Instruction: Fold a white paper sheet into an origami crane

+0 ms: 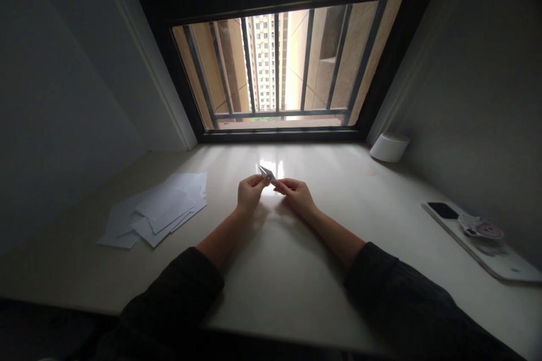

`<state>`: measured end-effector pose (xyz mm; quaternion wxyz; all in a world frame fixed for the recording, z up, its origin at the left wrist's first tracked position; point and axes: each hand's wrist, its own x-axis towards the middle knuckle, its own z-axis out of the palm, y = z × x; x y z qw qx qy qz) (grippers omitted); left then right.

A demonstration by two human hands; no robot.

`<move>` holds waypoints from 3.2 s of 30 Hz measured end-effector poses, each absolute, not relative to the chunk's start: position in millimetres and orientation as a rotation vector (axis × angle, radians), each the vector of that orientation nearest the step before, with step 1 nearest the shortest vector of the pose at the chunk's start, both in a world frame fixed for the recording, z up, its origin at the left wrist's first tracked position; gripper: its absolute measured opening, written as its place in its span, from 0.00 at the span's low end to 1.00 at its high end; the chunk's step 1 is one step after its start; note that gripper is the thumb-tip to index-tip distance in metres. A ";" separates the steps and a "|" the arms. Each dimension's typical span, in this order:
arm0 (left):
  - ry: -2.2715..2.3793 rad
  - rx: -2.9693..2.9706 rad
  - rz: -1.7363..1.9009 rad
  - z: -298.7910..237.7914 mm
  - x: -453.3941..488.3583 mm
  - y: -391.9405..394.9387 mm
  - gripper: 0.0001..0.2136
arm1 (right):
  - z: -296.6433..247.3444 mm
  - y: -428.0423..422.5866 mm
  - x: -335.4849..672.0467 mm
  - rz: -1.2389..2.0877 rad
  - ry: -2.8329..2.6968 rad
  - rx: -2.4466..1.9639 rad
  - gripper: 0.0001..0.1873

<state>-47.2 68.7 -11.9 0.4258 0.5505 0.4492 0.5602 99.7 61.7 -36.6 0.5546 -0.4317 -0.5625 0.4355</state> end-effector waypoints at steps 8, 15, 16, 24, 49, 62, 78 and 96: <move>1.128 1.428 1.429 -14.2 -46.8 66.1 0.13 | -37.9 62.2 100.8 1.069 -1.312 -1.014 0.18; 1.060 1.383 1.441 -11.6 -45.7 67.1 0.14 | -36.1 61.3 99.3 1.052 -1.338 -1.034 0.17; 1.078 1.378 1.438 -11.3 -46.0 67.3 0.14 | -35.6 60.9 99.3 1.042 -1.349 -1.038 0.17; 1.197 1.260 1.365 -7.9 -47.7 66.0 0.15 | -35.9 60.4 100.9 1.033 -1.393 -1.046 0.18; 1.053 1.063 1.200 -7.5 -55.6 76.6 0.18 | -31.9 59.7 103.0 1.295 -1.300 -0.828 0.18; 1.127 1.284 1.179 -12.4 -58.7 79.6 0.16 | -27.3 58.6 105.4 1.216 -1.483 -0.789 0.22; 1.033 1.408 1.105 -14.4 -57.0 78.1 0.18 | -28.2 51.2 107.0 0.659 -1.659 -0.865 0.11; 0.996 1.424 1.051 -19.5 -54.4 75.3 0.18 | -23.2 44.4 106.5 0.302 -1.887 -0.941 0.13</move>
